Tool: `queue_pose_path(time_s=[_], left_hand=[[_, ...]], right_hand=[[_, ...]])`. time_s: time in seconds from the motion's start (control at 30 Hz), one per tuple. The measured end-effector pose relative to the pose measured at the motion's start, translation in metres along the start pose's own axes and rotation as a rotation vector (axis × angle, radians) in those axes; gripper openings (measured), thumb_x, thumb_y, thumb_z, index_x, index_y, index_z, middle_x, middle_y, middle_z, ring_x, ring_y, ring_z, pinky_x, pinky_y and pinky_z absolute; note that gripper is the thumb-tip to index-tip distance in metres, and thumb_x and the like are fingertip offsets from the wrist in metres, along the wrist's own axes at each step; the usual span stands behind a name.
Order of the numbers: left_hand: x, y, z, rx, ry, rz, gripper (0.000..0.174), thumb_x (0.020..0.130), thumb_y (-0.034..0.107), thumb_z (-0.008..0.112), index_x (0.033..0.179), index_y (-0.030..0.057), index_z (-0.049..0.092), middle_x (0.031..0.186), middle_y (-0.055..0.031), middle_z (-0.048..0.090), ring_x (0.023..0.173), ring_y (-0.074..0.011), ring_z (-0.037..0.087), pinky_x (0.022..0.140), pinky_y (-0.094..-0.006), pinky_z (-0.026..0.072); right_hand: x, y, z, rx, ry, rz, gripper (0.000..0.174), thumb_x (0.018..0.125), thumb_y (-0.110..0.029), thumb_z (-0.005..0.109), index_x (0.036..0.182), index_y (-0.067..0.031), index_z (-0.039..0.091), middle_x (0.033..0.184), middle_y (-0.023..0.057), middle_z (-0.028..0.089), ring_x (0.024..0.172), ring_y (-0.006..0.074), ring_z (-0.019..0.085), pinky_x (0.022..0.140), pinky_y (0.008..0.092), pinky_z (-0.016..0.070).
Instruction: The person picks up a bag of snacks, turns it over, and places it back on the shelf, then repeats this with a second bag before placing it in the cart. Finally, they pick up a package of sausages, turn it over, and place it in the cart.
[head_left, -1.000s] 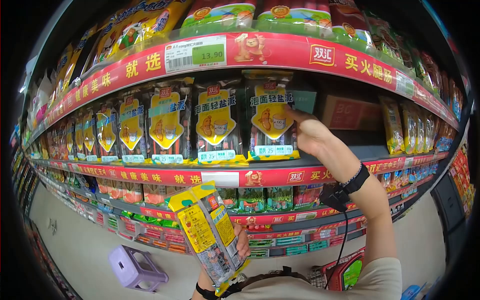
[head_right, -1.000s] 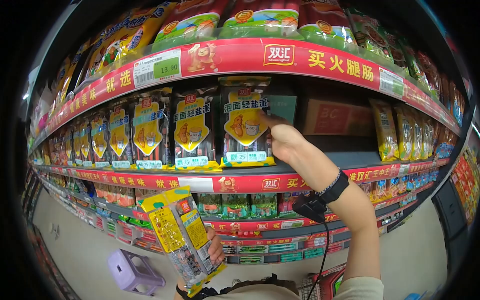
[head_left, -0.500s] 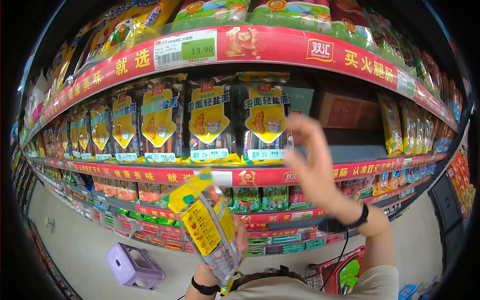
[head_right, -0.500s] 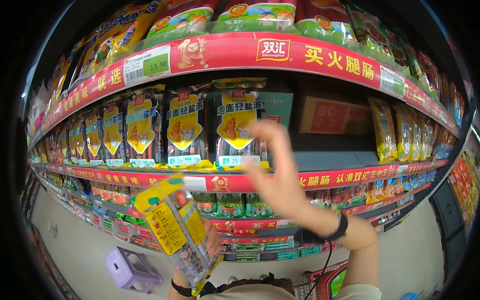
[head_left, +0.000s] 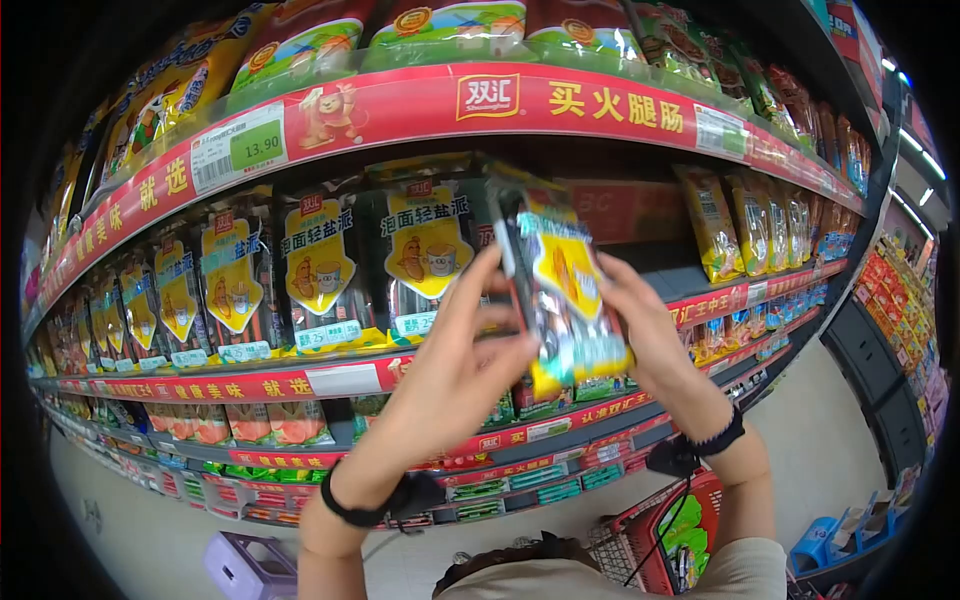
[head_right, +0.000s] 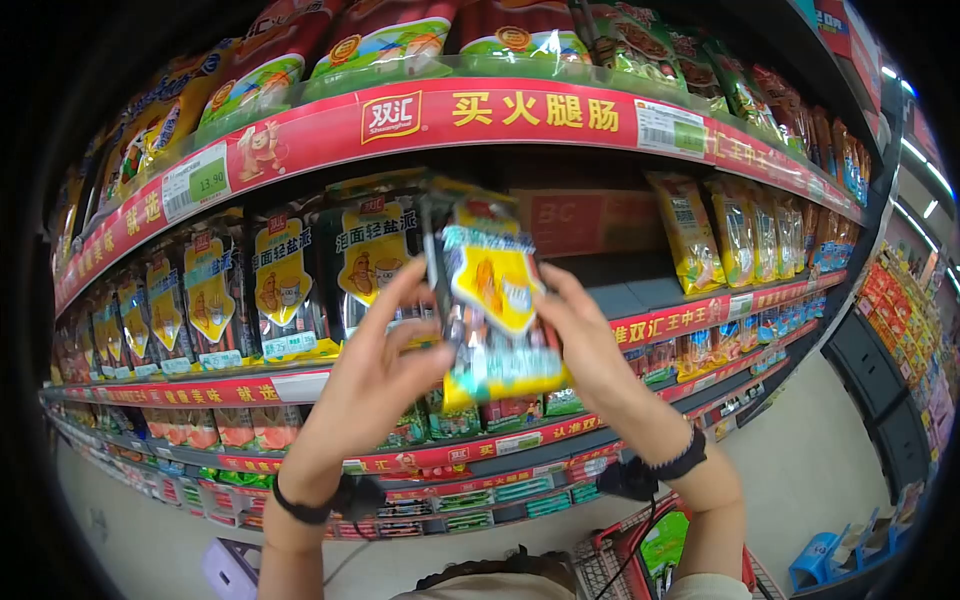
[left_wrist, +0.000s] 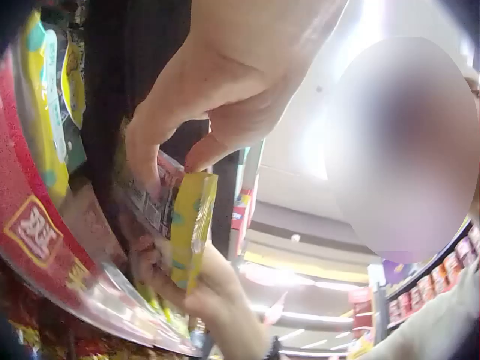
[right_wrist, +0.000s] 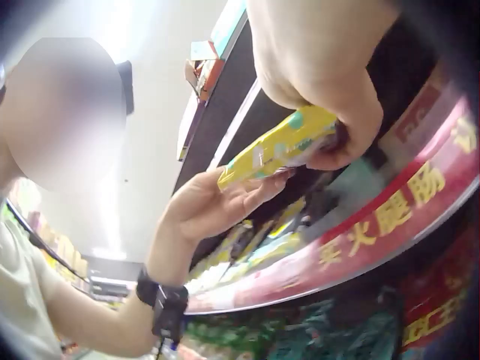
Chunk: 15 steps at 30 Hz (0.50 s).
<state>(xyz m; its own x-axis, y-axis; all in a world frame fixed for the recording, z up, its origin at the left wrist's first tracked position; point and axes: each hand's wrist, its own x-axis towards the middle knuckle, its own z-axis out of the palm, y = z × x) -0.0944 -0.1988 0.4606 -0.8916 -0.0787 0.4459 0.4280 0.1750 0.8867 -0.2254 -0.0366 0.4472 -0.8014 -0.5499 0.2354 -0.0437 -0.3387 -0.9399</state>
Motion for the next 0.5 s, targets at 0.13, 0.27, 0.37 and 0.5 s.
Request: queue_pose_path(time_s=[0.13,0.27,0.37,0.5], left_hand=[[0.058,-0.029,0.001,0.297,0.102,0.116,0.057,0.09,0.007,0.054,0.14,-0.0014,0.027,0.124,-0.0177,0.048,0.107,-0.0212,0.054,0.082,-0.028,0.0465],[0.056,-0.041,0.005,0.843,0.278,0.316,0.055,0.088,0.009,0.055,0.137,-0.0007,0.032,0.132,-0.0224,0.043,0.118,-0.0322,0.047,0.099,-0.0393,0.037],[0.027,0.001,0.009,0.831,0.404,0.645,0.04,0.086,0.005,0.055,0.125,-0.0008,0.046,0.131,-0.0273,0.04,0.122,-0.0365,0.04,0.103,-0.0422,0.0319],[-0.064,0.006,-0.011,0.448,0.731,1.108,0.016,0.087,0.017,0.054,0.096,0.0036,0.054,0.111,-0.016,0.054,0.107,-0.0254,0.052,0.09,-0.0387,0.0423]], right_hand=[[0.046,0.003,-0.024,-0.301,0.01,-0.192,0.048,0.095,-0.022,0.051,0.133,0.0009,0.034,0.095,0.0046,0.054,0.079,0.0052,0.047,0.069,0.0239,0.042],[0.067,0.007,-0.02,-0.459,0.027,-0.088,0.045,0.092,-0.014,0.053,0.131,-0.0001,0.036,0.091,0.0043,0.052,0.078,0.0084,0.047,0.07,0.0242,0.0417],[0.069,0.012,-0.014,-0.441,-0.072,-0.169,0.045,0.092,-0.01,0.051,0.133,-0.0013,0.035,0.121,0.0127,0.053,0.106,0.0183,0.051,0.094,0.0293,0.0376],[0.077,0.008,-0.01,-0.426,-0.077,-0.215,0.049,0.092,-0.01,0.052,0.135,-0.0019,0.031,0.115,0.0115,0.054,0.094,0.0153,0.052,0.081,0.0267,0.0415]])
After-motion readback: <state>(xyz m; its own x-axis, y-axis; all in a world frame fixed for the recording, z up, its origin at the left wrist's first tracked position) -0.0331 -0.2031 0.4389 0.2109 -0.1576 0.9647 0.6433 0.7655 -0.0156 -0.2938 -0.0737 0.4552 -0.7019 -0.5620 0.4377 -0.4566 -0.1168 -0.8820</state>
